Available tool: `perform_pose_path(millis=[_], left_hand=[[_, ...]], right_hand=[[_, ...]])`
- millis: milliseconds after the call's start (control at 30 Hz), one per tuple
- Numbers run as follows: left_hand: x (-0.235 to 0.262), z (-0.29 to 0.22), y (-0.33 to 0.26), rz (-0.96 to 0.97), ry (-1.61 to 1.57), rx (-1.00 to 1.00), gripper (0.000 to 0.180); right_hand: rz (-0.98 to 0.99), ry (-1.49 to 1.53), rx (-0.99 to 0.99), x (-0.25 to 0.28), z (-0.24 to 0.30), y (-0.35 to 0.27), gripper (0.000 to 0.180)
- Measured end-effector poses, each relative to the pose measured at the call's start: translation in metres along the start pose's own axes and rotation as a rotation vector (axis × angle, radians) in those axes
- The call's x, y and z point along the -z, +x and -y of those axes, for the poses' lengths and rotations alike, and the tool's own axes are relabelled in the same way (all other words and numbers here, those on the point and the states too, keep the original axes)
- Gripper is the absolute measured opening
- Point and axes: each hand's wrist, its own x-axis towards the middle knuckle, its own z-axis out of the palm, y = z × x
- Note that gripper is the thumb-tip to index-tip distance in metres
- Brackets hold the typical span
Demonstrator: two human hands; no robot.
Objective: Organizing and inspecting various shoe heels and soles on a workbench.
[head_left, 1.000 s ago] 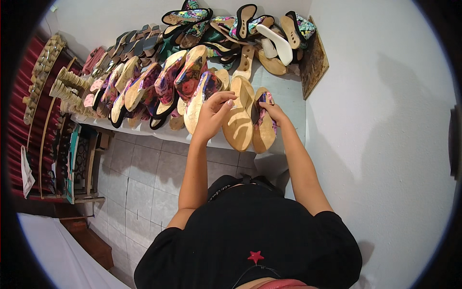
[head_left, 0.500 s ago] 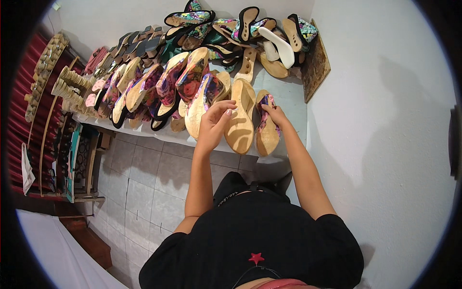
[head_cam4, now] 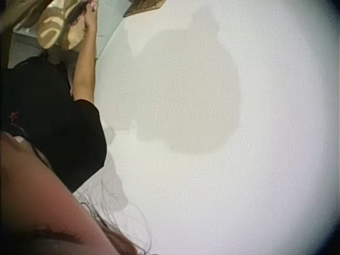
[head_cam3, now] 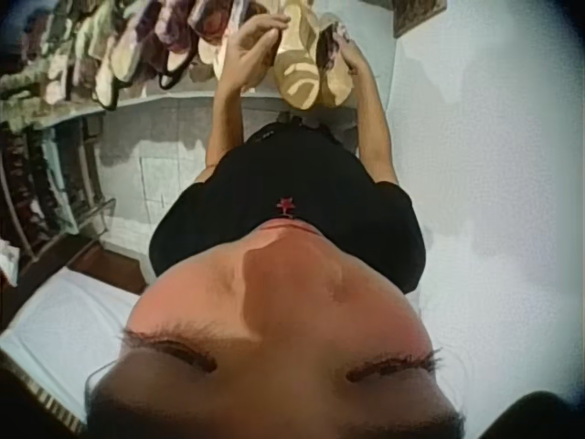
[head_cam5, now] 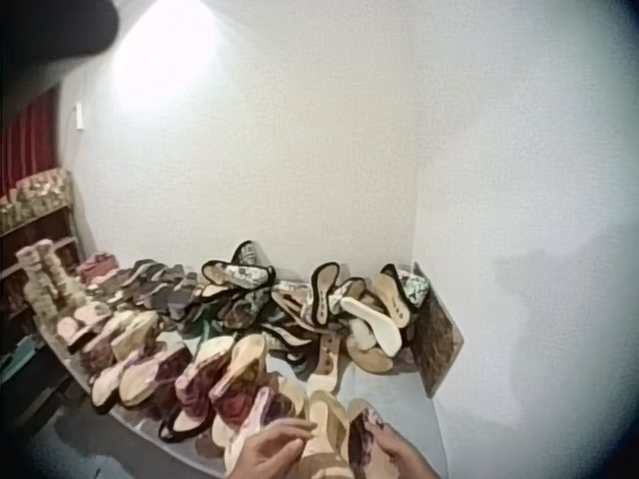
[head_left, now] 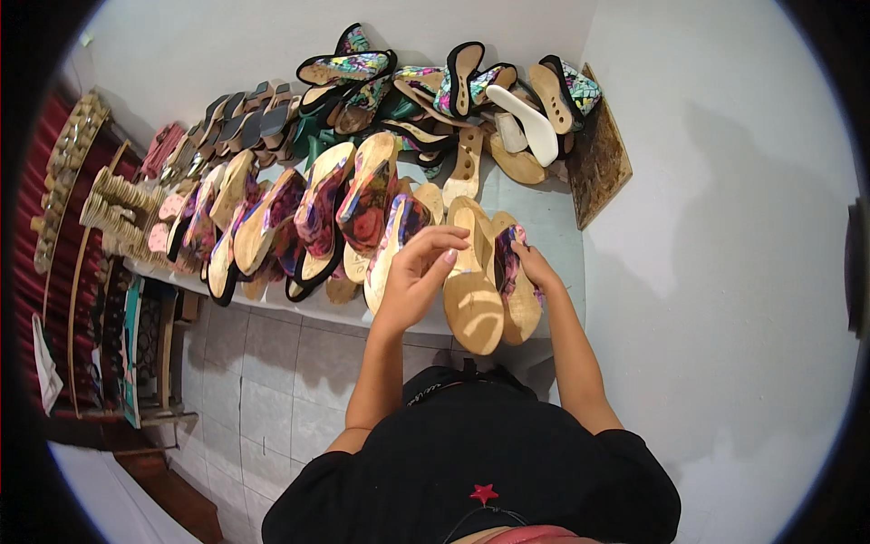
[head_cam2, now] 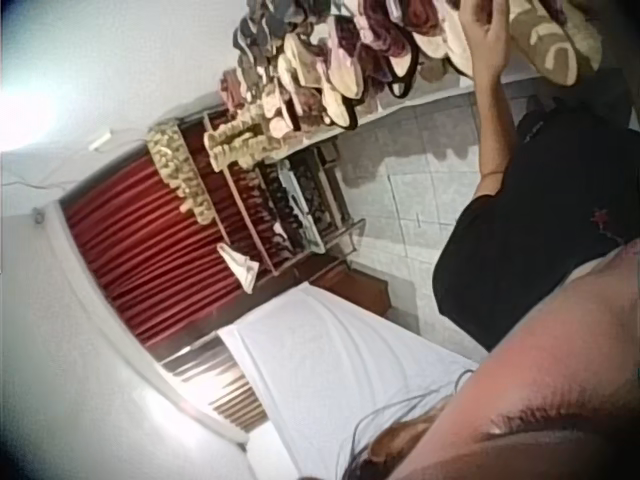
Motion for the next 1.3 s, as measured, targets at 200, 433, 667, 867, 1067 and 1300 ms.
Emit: perform_pose_path(millis=[200,433,667,867,1067,1300], left_hand=[[-0.001,-0.003,0.024,0.132,-0.001,-0.017,0.016],[0.007,0.004,0.033,0.100,0.058,0.025,0.015],[0.002,0.013,0.021,-0.177,-0.045,0.159,0.012],[0.002,0.019,0.013,-0.184,0.119,0.128,0.013],[-0.002,0.021,0.008,-0.292,0.072,0.168,0.013],[0.004,0.020,0.006,-0.299,0.114,0.139,0.013]], right_hand=[[-0.061,0.048,-0.056,0.011,-0.020,0.014,0.076],[-0.191,-0.534,0.166,0.047,0.035,0.051,0.075],[-0.410,-0.603,0.646,0.050,0.108,0.178,0.064],[-0.616,-0.744,0.370,0.029,0.138,0.222,0.064],[-0.800,-0.699,0.426,0.018,0.115,0.233,0.070],[-0.716,-0.632,0.467,0.030,0.140,0.212,0.065]])
